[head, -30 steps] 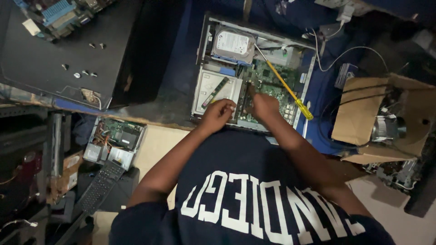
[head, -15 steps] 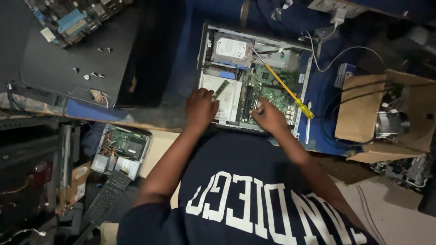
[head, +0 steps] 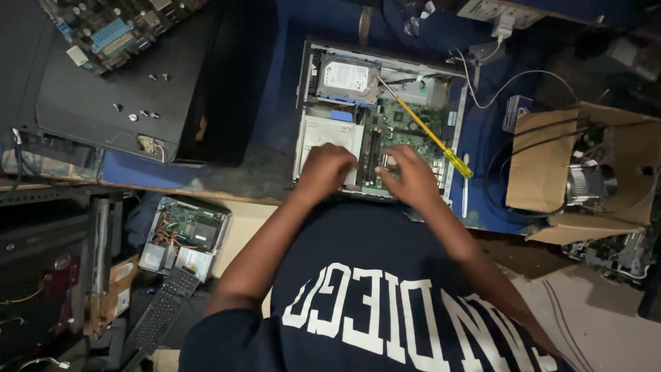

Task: The person removes a green RAM module from a desktop computer case, then uses a toothbrush to scrub the module's contacts and edges. The person flips the module and continues brushing, then places it back into the motherboard slot.

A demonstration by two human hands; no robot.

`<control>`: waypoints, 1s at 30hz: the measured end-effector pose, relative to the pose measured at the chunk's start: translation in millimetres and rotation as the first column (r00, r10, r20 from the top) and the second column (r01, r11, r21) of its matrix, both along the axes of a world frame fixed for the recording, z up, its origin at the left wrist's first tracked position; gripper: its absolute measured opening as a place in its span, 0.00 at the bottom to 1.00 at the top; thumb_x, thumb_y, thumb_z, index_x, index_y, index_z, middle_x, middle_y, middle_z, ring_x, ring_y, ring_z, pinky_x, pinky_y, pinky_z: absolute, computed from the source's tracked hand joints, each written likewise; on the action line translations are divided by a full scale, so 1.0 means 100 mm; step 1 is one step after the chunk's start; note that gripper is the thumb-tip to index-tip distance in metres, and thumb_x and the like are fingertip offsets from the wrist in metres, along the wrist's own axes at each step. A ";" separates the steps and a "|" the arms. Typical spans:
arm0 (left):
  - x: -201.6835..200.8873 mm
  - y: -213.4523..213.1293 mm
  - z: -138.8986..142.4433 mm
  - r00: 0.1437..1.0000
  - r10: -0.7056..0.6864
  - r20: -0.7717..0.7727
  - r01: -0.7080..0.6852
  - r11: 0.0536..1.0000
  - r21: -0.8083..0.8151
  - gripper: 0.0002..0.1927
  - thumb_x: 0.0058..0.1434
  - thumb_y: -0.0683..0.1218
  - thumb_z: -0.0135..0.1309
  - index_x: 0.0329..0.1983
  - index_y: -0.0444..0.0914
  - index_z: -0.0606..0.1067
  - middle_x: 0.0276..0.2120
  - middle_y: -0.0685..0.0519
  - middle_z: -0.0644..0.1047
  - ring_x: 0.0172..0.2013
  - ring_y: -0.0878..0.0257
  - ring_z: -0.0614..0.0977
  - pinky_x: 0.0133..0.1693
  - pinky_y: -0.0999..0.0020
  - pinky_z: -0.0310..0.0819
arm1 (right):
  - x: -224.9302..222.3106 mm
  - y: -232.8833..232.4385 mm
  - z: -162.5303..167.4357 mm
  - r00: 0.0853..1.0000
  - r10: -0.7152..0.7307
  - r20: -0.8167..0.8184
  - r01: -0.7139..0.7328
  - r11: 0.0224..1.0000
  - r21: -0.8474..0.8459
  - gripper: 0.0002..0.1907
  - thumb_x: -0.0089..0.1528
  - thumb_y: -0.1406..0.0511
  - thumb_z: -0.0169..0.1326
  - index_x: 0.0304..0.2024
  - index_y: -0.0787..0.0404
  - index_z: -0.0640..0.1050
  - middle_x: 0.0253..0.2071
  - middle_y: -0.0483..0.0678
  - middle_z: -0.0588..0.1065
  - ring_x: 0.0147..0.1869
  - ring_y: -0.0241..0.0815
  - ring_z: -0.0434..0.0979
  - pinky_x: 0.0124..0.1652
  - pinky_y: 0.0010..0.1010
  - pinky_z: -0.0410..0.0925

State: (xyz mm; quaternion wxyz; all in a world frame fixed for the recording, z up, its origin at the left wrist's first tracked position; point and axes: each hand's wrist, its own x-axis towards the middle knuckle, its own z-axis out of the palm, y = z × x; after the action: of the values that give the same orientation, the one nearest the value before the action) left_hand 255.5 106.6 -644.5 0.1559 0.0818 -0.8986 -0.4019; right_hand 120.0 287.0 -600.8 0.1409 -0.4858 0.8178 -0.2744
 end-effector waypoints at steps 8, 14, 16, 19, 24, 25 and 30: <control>-0.24 0.13 0.07 0.970 -0.190 -0.152 0.207 0.973 0.102 0.28 0.52 0.36 0.60 0.58 0.37 0.73 0.43 0.45 0.79 0.46 0.43 0.79 0.49 0.52 0.74 | -0.05 -0.02 -0.07 0.976 0.183 0.116 -0.200 0.967 0.157 0.10 0.58 0.63 0.64 0.42 0.56 0.84 0.37 0.51 0.82 0.39 0.48 0.84 0.41 0.36 0.75; -0.31 0.09 0.03 0.956 0.077 -0.282 -0.042 0.991 0.128 0.26 0.56 0.40 0.62 0.59 0.37 0.70 0.53 0.43 0.74 0.48 0.44 0.78 0.49 0.55 0.75 | -0.09 -0.13 -0.16 0.936 -0.121 0.330 0.088 0.990 0.113 0.19 0.57 0.66 0.69 0.49 0.64 0.80 0.35 0.49 0.83 0.37 0.38 0.84 0.39 0.31 0.76; -0.29 0.12 -0.02 0.968 0.213 -0.134 -0.150 0.916 0.372 0.20 0.63 0.39 0.59 0.58 0.37 0.71 0.52 0.45 0.74 0.43 0.52 0.80 0.43 0.61 0.77 | -0.13 -0.19 -0.15 0.826 -0.231 0.514 0.150 0.969 0.196 0.34 0.54 0.69 0.67 0.61 0.64 0.70 0.33 0.50 0.80 0.33 0.38 0.83 0.35 0.32 0.76; -0.24 0.11 -0.12 0.964 0.255 -0.074 -0.187 0.849 0.494 0.17 0.64 0.40 0.55 0.56 0.36 0.72 0.50 0.45 0.74 0.40 0.56 0.80 0.41 0.65 0.77 | -0.17 -0.27 -0.15 0.762 -0.299 0.575 0.182 0.950 0.253 0.50 0.52 0.72 0.67 0.72 0.60 0.55 0.31 0.52 0.77 0.31 0.39 0.81 0.31 0.32 0.75; -0.15 0.05 -0.25 0.956 0.273 -0.108 -0.204 0.882 0.426 0.14 0.65 0.39 0.55 0.54 0.36 0.73 0.45 0.45 0.76 0.42 0.55 0.80 0.44 0.65 0.77 | -0.26 -0.48 -0.16 0.861 -0.250 0.444 0.121 0.947 0.299 0.50 0.53 0.72 0.67 0.74 0.59 0.56 0.30 0.52 0.78 0.32 0.40 0.82 0.32 0.32 0.75; -0.15 0.03 -0.28 0.955 0.270 -0.125 -0.196 0.887 0.417 0.14 0.65 0.38 0.55 0.54 0.35 0.73 0.45 0.45 0.76 0.43 0.55 0.80 0.44 0.65 0.77 | -0.27 -0.52 -0.19 0.845 -0.277 0.457 0.138 0.939 0.314 0.47 0.54 0.71 0.65 0.73 0.59 0.58 0.30 0.51 0.79 0.31 0.40 0.83 0.31 0.32 0.75; -0.16 0.01 -0.40 0.956 0.285 -0.069 -0.213 0.835 0.507 0.14 0.65 0.40 0.55 0.54 0.36 0.73 0.44 0.46 0.76 0.39 0.58 0.82 0.40 0.67 0.78 | -0.33 -0.66 -0.39 0.909 -0.291 0.298 0.209 0.937 0.279 0.28 0.59 0.67 0.60 0.62 0.63 0.73 0.29 0.52 0.81 0.32 0.45 0.84 0.35 0.35 0.75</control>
State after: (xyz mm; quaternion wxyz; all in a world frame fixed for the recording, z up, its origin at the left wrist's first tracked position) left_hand 239.4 107.8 -684.9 0.2441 0.2067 -0.7340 -0.5992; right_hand 86.6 221.2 -639.7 0.2988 -0.3018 0.8649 -0.2675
